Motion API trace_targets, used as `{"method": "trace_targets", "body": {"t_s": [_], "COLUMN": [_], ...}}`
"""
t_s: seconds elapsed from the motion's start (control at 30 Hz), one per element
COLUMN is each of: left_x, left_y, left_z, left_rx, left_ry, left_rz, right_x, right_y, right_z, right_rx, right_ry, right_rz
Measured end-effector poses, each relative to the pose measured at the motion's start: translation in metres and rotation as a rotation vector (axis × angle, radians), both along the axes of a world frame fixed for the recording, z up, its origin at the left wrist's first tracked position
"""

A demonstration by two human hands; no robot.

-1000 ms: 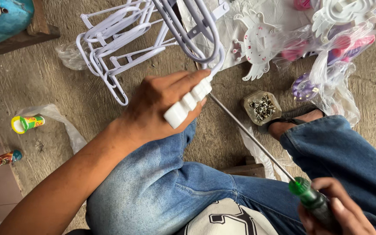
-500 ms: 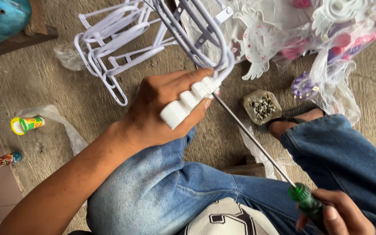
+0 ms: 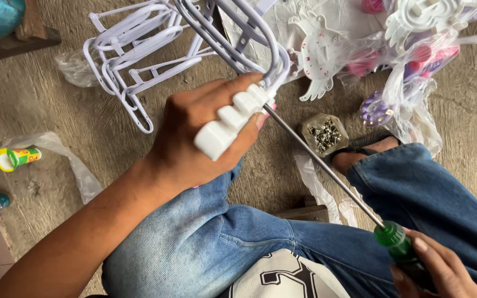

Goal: The person sits on the floor and attaches a pink heart-shaped decorative panel with a crown and wings to a white metal bicycle frame bracket. They align the panel, pick screws from a container, and drive them in with a screwdriver, turning the assembly over to fasten the other side.

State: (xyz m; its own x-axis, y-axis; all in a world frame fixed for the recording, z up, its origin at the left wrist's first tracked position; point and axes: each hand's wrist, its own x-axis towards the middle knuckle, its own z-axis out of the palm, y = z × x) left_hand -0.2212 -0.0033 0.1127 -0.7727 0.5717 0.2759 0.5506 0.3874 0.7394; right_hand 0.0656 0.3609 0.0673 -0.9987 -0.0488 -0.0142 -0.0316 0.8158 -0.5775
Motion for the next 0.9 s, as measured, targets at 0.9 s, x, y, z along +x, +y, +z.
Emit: {"method": "trace_targets", "body": {"t_s": [0.9], "left_x": [-0.039], "left_y": [0.01], "left_z": [0.006], "left_rx": [0.014], "left_ry": [0.323], "left_rz": [-0.047], "right_x": [-0.058], "right_y": [-0.1], "right_z": [-0.031], "right_rx": [-1.545], "right_ry": [-0.424], "right_rz": [-1.099]}}
